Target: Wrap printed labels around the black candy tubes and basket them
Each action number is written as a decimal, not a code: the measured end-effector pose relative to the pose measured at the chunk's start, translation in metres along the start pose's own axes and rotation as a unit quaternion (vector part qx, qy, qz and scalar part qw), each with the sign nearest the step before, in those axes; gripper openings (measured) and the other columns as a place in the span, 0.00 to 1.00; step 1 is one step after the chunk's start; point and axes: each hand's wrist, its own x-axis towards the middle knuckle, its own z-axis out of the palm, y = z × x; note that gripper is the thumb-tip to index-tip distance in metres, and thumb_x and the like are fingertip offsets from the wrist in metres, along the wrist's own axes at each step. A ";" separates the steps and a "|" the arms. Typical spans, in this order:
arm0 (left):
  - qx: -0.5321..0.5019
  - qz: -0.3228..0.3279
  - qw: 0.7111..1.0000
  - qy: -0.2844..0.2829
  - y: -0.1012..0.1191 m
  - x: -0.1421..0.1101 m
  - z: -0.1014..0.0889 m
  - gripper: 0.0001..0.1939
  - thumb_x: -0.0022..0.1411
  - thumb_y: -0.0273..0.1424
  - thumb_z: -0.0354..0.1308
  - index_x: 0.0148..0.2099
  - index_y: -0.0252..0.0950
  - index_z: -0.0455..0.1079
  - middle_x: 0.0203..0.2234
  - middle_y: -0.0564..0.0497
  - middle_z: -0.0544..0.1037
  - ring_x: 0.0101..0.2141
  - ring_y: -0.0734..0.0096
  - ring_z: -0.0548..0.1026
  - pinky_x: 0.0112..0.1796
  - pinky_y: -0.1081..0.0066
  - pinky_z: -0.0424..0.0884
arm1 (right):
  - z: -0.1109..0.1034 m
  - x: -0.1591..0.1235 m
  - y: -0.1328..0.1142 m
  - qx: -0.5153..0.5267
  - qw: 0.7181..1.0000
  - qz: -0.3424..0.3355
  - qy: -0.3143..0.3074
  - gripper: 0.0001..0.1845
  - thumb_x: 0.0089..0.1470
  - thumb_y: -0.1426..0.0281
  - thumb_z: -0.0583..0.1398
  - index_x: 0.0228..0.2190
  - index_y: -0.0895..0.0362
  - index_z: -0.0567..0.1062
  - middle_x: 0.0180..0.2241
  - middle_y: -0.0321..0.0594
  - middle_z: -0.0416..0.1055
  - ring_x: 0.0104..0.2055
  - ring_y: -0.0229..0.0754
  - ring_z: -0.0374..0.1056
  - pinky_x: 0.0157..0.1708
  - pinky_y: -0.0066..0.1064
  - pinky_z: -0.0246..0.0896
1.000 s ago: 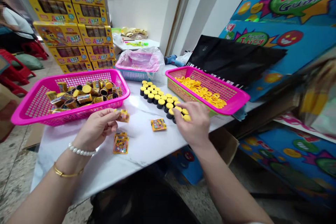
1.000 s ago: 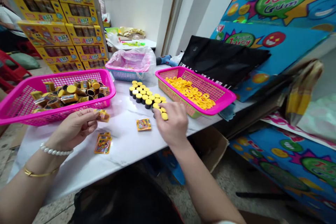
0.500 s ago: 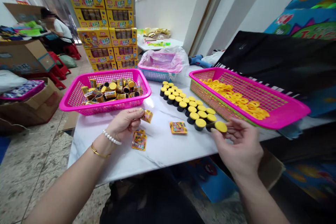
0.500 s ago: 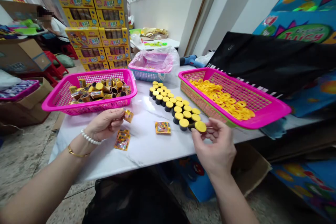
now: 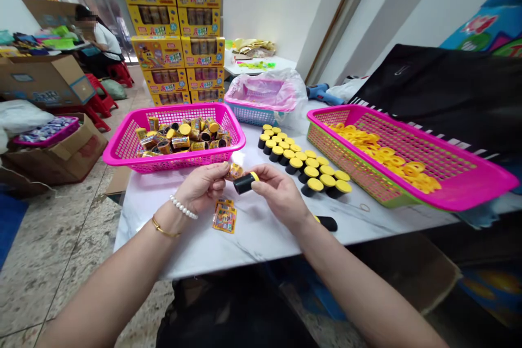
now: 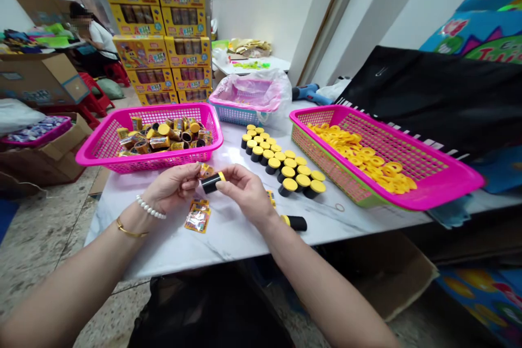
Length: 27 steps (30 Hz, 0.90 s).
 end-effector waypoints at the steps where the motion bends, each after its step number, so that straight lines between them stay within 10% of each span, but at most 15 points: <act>1: 0.000 -0.002 1.000 -0.002 0.000 0.001 -0.001 0.13 0.48 0.30 0.73 0.31 0.29 0.74 0.21 0.54 0.71 0.15 0.90 0.54 0.14 0.85 0.44 | -0.003 0.004 -0.001 -0.001 1.000 0.010 -0.019 0.18 0.43 0.58 0.73 0.33 0.53 0.77 0.34 0.37 0.76 0.37 0.41 0.72 0.41 0.33 0.69; 7: -0.042 -0.014 0.999 0.012 0.003 0.002 -0.002 0.08 0.54 0.27 0.69 0.31 0.29 0.73 0.22 0.52 0.73 0.14 0.90 0.57 0.13 0.86 0.47 | -0.012 0.032 -0.021 -0.014 0.984 0.039 -0.176 0.21 0.41 0.56 0.74 0.33 0.55 0.78 0.32 0.38 0.75 0.33 0.40 0.70 0.36 0.34 0.68; 14: -0.099 0.001 0.993 0.063 0.003 0.003 0.001 0.06 0.58 0.22 0.65 0.31 0.29 0.70 0.19 0.54 0.72 0.12 0.89 0.59 0.12 0.87 0.49 | -0.008 0.036 -0.007 0.098 0.995 0.019 -0.021 0.21 0.42 0.55 0.73 0.34 0.52 0.77 0.35 0.36 0.77 0.35 0.40 0.73 0.39 0.35 0.73; 27: -0.120 0.000 0.990 0.079 -0.001 0.005 0.005 0.11 0.69 0.23 0.53 0.33 0.27 0.71 0.19 0.52 0.73 0.11 0.88 0.58 0.11 0.87 0.48 | -0.008 0.035 0.005 -0.033 0.999 -0.036 -0.011 0.21 0.48 0.55 0.71 0.35 0.53 0.69 0.33 0.35 0.77 0.36 0.40 0.75 0.43 0.37 0.73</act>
